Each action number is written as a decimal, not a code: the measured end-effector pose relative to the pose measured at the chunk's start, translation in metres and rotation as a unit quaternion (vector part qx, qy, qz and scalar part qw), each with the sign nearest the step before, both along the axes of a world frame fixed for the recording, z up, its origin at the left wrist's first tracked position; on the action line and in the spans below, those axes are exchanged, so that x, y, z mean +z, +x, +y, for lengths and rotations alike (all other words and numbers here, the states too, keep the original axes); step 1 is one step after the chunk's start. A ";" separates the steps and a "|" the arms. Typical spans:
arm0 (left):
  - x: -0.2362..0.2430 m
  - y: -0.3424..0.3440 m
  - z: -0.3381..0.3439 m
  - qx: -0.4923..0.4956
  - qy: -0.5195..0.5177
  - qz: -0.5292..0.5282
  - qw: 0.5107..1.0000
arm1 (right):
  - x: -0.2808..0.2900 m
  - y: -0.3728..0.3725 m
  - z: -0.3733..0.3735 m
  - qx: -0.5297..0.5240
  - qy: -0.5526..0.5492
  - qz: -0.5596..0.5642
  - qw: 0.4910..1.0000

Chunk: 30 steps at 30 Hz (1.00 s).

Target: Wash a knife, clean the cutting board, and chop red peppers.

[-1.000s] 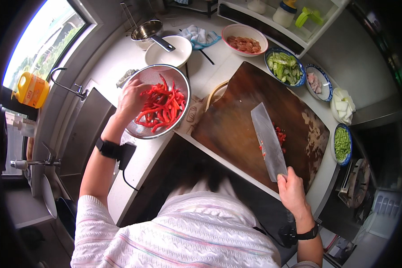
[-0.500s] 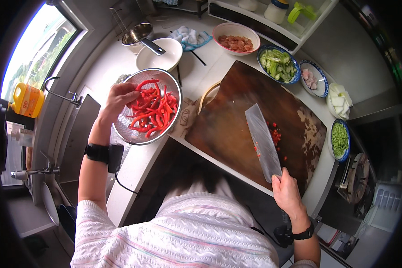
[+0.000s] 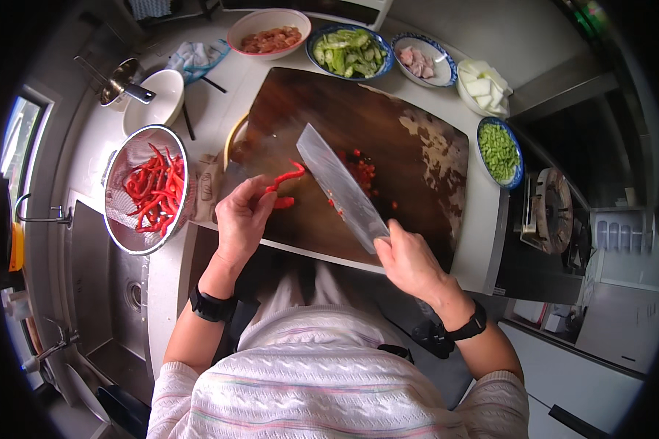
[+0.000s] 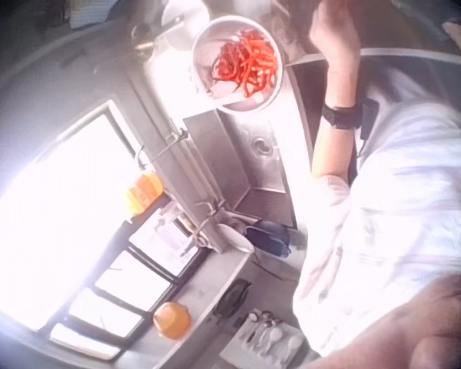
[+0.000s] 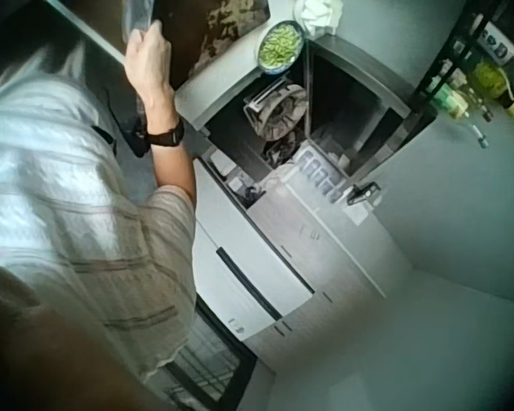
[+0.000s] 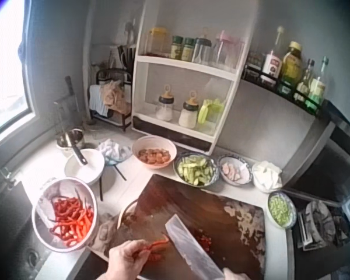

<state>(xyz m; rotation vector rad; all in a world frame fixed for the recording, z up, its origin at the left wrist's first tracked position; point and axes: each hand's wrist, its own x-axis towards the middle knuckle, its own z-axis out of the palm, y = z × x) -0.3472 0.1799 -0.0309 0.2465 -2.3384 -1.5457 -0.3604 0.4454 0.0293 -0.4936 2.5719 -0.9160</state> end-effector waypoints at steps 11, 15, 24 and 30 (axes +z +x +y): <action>-0.003 0.008 -0.002 0.001 -0.283 0.102 0.954 | 0.007 -0.018 0.010 -0.002 -0.085 -0.091 0.992; -0.008 0.009 -0.004 -0.010 -0.292 0.113 0.950 | 0.002 -0.037 -0.002 0.020 -0.084 -0.157 0.984; -0.008 0.008 -0.008 -0.021 -0.286 0.125 0.950 | -0.001 -0.054 0.002 0.018 -0.093 -0.307 0.947; -0.008 0.008 -0.011 -0.030 -0.276 0.123 0.953 | -0.001 -0.048 0.014 0.036 -0.106 -0.353 0.929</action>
